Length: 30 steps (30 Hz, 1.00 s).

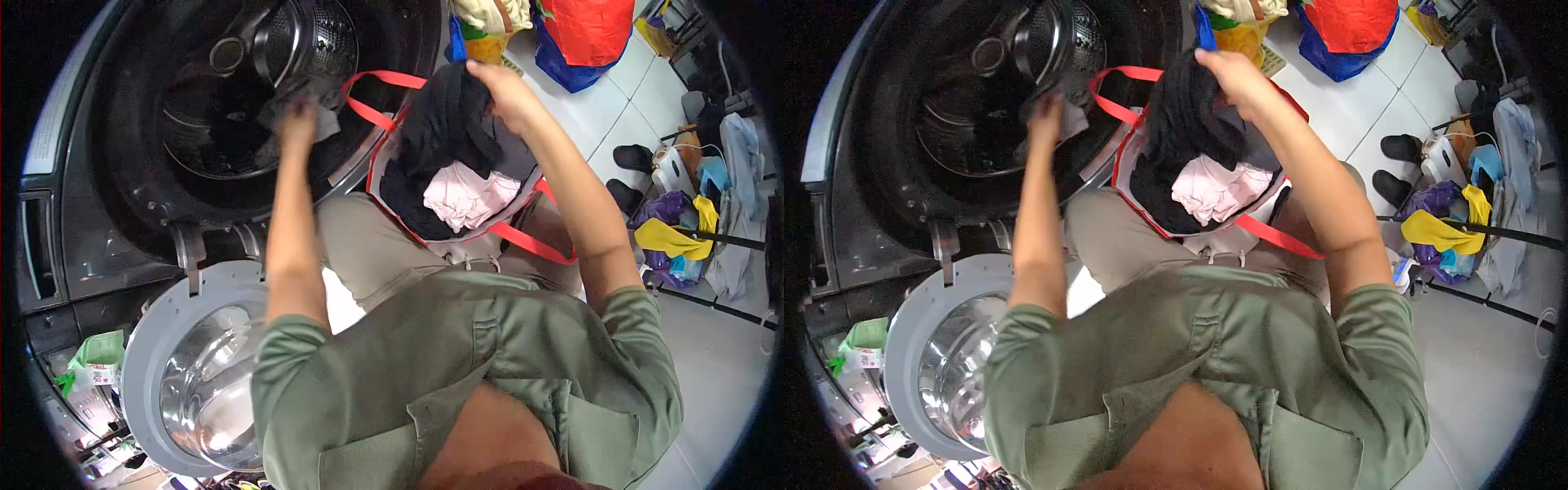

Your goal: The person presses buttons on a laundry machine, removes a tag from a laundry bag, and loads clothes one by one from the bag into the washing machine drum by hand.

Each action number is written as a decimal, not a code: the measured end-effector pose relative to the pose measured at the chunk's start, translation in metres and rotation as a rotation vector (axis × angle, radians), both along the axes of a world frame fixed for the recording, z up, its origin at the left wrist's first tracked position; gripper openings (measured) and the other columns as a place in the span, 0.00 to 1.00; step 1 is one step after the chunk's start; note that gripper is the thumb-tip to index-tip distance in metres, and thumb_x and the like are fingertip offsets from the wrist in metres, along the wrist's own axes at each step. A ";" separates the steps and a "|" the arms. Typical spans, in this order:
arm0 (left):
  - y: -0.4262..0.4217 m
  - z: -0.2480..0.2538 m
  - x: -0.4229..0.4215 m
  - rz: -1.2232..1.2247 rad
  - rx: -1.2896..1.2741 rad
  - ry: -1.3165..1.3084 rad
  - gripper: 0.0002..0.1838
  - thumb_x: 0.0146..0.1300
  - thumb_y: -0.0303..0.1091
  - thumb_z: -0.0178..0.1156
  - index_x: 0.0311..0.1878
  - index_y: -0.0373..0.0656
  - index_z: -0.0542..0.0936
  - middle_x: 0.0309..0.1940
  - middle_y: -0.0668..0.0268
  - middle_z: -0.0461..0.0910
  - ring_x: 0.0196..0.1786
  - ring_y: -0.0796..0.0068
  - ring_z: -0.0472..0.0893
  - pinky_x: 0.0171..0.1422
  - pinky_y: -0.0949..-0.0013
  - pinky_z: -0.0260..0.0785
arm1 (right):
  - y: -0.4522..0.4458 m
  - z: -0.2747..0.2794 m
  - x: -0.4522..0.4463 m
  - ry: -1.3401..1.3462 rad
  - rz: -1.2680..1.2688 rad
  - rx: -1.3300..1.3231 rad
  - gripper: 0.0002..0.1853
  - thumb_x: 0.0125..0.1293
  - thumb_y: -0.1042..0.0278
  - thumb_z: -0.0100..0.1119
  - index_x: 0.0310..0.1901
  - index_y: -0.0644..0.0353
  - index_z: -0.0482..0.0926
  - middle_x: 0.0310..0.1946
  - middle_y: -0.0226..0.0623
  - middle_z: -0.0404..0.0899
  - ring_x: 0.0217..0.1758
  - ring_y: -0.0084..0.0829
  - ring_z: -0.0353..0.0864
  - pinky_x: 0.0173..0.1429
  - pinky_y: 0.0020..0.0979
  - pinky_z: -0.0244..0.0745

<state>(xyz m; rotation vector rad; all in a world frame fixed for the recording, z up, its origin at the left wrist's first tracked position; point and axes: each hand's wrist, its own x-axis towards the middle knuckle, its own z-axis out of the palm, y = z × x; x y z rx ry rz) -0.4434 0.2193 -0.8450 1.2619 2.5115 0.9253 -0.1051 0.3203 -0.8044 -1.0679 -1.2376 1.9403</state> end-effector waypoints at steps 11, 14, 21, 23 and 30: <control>-0.033 0.007 0.197 -0.345 0.624 -0.688 0.35 0.43 0.28 0.65 0.56 0.30 0.61 0.51 0.50 0.69 0.53 0.56 0.71 0.59 0.59 0.60 | 0.002 0.165 0.020 0.770 0.238 -0.133 0.12 0.58 0.60 0.54 0.31 0.60 0.78 0.28 0.38 0.80 0.27 0.31 0.79 0.36 0.31 0.75; -0.043 0.095 0.187 -0.138 0.839 -1.102 0.16 0.50 0.27 0.56 0.42 0.29 0.72 0.36 0.56 0.78 0.36 0.65 0.79 0.42 0.65 0.72 | 0.085 0.091 0.055 0.597 -0.079 0.018 0.20 0.54 0.54 0.58 0.43 0.61 0.76 0.37 0.37 0.80 0.43 0.30 0.78 0.51 0.32 0.71; -0.029 0.124 0.187 -0.086 0.568 -1.671 0.19 0.53 0.43 0.54 0.40 0.36 0.76 0.38 0.59 0.78 0.44 0.62 0.77 0.53 0.60 0.66 | -0.041 0.054 0.033 0.041 0.147 1.007 0.26 0.51 0.56 0.62 0.47 0.63 0.68 0.37 0.37 0.75 0.41 0.28 0.74 0.46 0.27 0.68; -0.029 0.105 0.219 -0.284 0.668 -1.733 0.33 0.58 0.60 0.42 0.53 0.39 0.68 0.50 0.58 0.72 0.54 0.64 0.70 0.61 0.61 0.57 | -0.081 0.031 0.019 0.088 0.017 1.122 0.25 0.52 0.58 0.61 0.48 0.62 0.66 0.37 0.37 0.72 0.41 0.28 0.71 0.45 0.27 0.67; -0.052 0.028 0.257 -0.548 0.522 -0.815 0.31 0.55 0.29 0.57 0.62 0.37 0.59 0.59 0.59 0.62 0.62 0.71 0.61 0.65 0.70 0.51 | -0.070 -0.013 0.001 0.344 -0.302 0.195 0.10 0.64 0.65 0.47 0.31 0.64 0.69 0.26 0.30 0.70 0.33 0.21 0.68 0.41 0.26 0.66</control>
